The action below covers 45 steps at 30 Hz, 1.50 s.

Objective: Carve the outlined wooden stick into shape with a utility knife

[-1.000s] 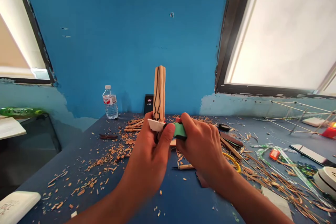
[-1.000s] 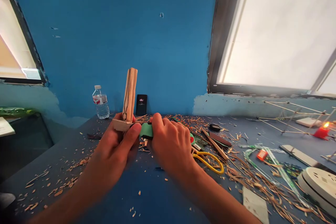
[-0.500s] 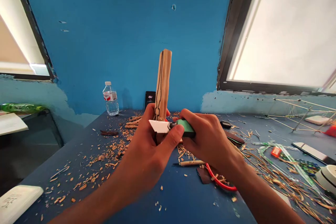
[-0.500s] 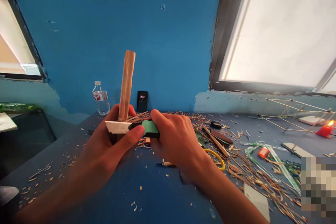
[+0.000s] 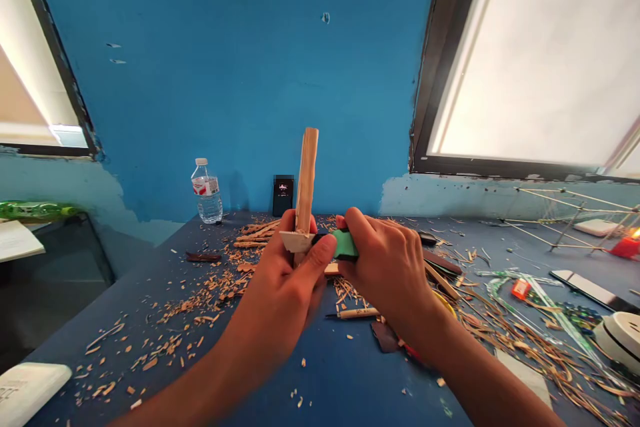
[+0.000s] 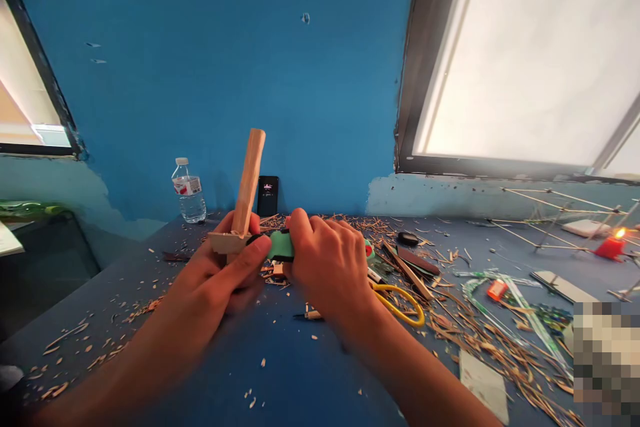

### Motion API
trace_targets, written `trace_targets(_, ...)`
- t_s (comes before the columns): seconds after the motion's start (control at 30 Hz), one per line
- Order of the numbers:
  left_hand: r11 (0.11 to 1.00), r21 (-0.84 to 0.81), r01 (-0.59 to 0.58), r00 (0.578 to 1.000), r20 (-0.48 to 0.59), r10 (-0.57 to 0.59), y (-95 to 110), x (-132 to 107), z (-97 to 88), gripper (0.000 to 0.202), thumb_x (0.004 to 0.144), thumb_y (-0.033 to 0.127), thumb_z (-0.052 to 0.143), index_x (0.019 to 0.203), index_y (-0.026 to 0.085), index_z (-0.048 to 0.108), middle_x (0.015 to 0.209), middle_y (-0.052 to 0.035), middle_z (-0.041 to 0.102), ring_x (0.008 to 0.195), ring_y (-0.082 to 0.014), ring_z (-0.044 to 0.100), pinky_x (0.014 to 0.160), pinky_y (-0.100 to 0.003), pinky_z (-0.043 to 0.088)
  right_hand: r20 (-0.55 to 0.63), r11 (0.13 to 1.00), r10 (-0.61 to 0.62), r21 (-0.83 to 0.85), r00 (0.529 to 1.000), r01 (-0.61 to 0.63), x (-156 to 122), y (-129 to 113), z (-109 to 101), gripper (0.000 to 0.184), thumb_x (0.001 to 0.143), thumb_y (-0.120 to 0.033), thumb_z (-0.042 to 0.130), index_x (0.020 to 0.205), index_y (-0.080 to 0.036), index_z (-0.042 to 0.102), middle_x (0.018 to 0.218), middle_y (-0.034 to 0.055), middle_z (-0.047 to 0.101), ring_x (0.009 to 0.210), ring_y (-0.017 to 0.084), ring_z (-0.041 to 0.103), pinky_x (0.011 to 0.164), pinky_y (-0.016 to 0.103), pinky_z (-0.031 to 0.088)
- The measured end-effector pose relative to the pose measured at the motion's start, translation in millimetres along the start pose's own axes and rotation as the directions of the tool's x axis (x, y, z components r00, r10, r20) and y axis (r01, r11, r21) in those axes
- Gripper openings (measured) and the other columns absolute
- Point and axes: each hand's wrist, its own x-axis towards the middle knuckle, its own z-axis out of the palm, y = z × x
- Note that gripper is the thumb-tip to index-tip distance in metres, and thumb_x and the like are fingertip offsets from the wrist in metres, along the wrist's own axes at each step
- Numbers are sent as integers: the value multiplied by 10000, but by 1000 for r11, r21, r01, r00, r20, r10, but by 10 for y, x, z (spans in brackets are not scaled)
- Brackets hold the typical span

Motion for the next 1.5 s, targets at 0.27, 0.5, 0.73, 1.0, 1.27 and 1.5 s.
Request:
trace_targets(0.27,999,16,34,996,-88,-33,37,0,-27,298,959,422,721,1057,274,482,512,145,312,421,-49,206,345,-111,219,15,981,27,193,1000,-30,19,-30,131,96,817,-133,565,849,-218,536,697,34,660,577,153,508,587,326,192)
trace_targets(0.5,997,-66,-26,980,197,39,163,-118,-158,615,745,676,835,1133,291,553,727,47,492,580,-105,399,534,-233,382,309,736,-224,675,924,-47,160,304,-160,168,890,-256,686,922,-250,521,626,-105,511,545,86,349,519,243,289)
trace_targets(0.73,999,-32,-27,984,176,32,230,-148,-183,382,814,556,746,1043,301,579,753,27,476,598,-118,354,537,-253,315,380,261,-323,916,866,-304,99,335,-281,174,1019,-370,628,928,-232,571,681,-71,446,562,93,367,484,252,284)
trace_targets(1.0,931,330,-160,987,79,141,169,-210,-168,599,803,379,868,1260,352,481,666,105,374,573,-80,331,502,-145,324,310,442,-317,884,896,-150,81,285,-231,218,1032,-395,609,1063,-215,729,683,-46,525,570,94,382,492,228,319)
trace_targets(1.27,904,340,-259,966,71,250,108,-143,-112,442,841,296,821,1165,314,521,579,131,314,510,-73,280,436,-123,260,231,480,-345,876,910,-41,88,258,-138,205,1039,-363,623,1102,-193,719,732,-32,595,556,68,392,487,218,321)
trace_targets(1.5,868,371,-330,943,92,320,117,-126,-133,341,864,292,808,1086,322,551,561,134,327,468,-61,273,405,-110,240,194,487,-356,873,914,4,89,216,-115,132,1018,-306,644,1054,-207,723,708,-47,591,559,61,431,516,219,345)
